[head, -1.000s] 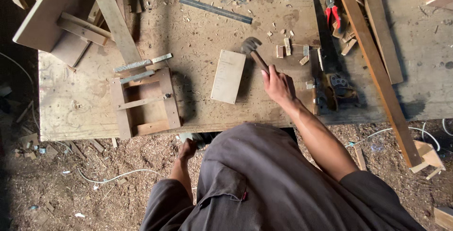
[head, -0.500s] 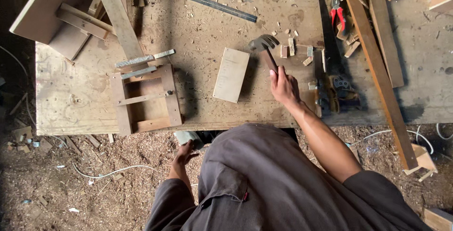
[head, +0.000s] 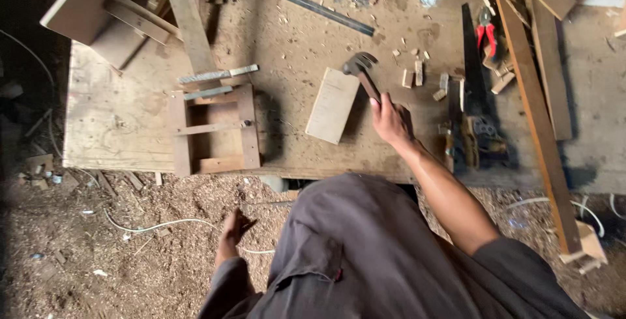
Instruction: The person repeatedly strikes a small rectangular wooden block with a hammer on a workbench, repositioning the block between strikes. The person then uses a metal file to smooth the block's edges.
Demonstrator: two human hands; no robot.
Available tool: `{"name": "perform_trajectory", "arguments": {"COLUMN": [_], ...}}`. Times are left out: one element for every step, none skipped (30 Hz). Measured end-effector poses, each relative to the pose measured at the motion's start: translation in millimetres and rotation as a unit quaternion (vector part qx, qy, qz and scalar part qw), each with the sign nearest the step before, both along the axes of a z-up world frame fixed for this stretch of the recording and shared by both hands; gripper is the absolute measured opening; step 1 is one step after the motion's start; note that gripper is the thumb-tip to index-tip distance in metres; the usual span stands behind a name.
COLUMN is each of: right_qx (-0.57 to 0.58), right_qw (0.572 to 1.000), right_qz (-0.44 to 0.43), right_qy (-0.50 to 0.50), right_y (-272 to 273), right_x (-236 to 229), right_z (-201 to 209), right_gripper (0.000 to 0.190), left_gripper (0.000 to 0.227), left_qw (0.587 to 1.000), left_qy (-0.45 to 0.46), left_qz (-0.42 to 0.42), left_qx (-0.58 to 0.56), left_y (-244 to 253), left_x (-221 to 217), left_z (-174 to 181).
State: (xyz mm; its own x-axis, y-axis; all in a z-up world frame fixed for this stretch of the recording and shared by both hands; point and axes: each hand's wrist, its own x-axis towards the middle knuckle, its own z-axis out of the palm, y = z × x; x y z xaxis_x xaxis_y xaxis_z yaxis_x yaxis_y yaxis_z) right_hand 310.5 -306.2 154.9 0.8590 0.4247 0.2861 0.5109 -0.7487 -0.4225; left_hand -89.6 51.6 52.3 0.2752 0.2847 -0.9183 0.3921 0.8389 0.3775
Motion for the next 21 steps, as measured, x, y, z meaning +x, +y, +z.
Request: {"name": "perform_trajectory", "arguments": {"right_qx": [-0.007,-0.014,-0.011,-0.007,-0.005,-0.008,-0.011,-0.015,0.015,0.045,0.074,0.052,0.029,0.006,0.011,0.017,0.024,0.039,0.049,0.059,0.047], "right_qw": [1.0,0.999,0.998,0.998,0.997,0.996,0.996,0.995,0.991,0.985,0.977,0.983,0.989,0.993,0.995,0.996,0.998,0.996,0.995,0.992,0.996], "right_qz": [-0.011,-0.023,-0.027,-0.031,-0.036,-0.035,-0.037,-0.038,-0.042,-0.046,-0.052,-0.051,-0.052,-0.052,-0.052,-0.052,-0.051,-0.05,-0.049,-0.048,-0.042], "right_qy": [0.018,0.036,0.047,0.058,0.074,0.081,0.085,0.089,0.124,0.158,0.195,0.167,0.136,0.106,0.085,0.065,0.041,0.057,0.076,0.096,0.071], "right_y": [-5,-12,-8,-3,-2,-1,-4,-6,-4,-1,1,0,-1,-4,-4,-4,0,3,0,-4,-1], "right_x": [-1,-2,2,7,5,2,4,6,9,11,9,5,5,3,0,-4,-3,-3,-7,-11,-13], "right_z": [-1,-2,-5,-8,-12,-17,-20,-23,-26,-29,-32,-34,-34,-34,-33,-32,-30,-28,-25,-22,-20], "right_gripper": [0.031,0.032,0.032,0.033,0.034,0.034,0.034,0.035,0.034,0.033,0.032,0.032,0.031,0.031,0.031,0.031,0.031,0.031,0.031,0.031,0.03], "left_gripper": [0.034,0.033,0.033,0.029,0.022,0.019,0.022,0.02,0.019,0.021,0.021,0.021,0.025,0.03,0.03,0.03,0.032,0.027,0.026,0.037,0.048], "left_qw": [0.999,0.996,0.991,0.982,0.964,0.939,0.907,0.881,0.842,0.791,0.762,0.73,0.673,0.608,0.587,0.566,0.541,0.529,0.52,0.511,0.497], "left_qy": [0.03,0.074,0.113,0.156,0.195,0.231,0.262,0.208,0.153,0.096,0.071,0.046,-0.033,-0.112,-0.139,-0.166,-0.193,-0.166,-0.139,-0.154,-0.167], "left_qz": [-0.002,0.002,0.009,0.021,-0.001,-0.022,-0.045,-0.051,-0.054,-0.057,-0.089,-0.12,-0.12,-0.119,-0.129,-0.138,-0.144,-0.161,-0.18,-0.234,-0.285], "left_qx": [0.018,0.048,0.076,0.104,0.18,0.254,0.326,0.423,0.515,0.601,0.637,0.671,0.729,0.777,0.787,0.796,0.806,0.817,0.823,0.813,0.802], "left_y": [0,-3,3,8,10,11,10,8,6,3,-1,-6,-11,-18,-25,-34,-39,-46,-61,-71,-74], "left_x": [-5,-7,-5,-1,1,6,17,25,33,44,54,66,79,92,104,116,133,143,147,163,178], "left_z": [3,4,6,7,7,5,0,-4,-8,-11,-15,-18,-20,-18,-15,-10,-3,8,21,32,45]}}
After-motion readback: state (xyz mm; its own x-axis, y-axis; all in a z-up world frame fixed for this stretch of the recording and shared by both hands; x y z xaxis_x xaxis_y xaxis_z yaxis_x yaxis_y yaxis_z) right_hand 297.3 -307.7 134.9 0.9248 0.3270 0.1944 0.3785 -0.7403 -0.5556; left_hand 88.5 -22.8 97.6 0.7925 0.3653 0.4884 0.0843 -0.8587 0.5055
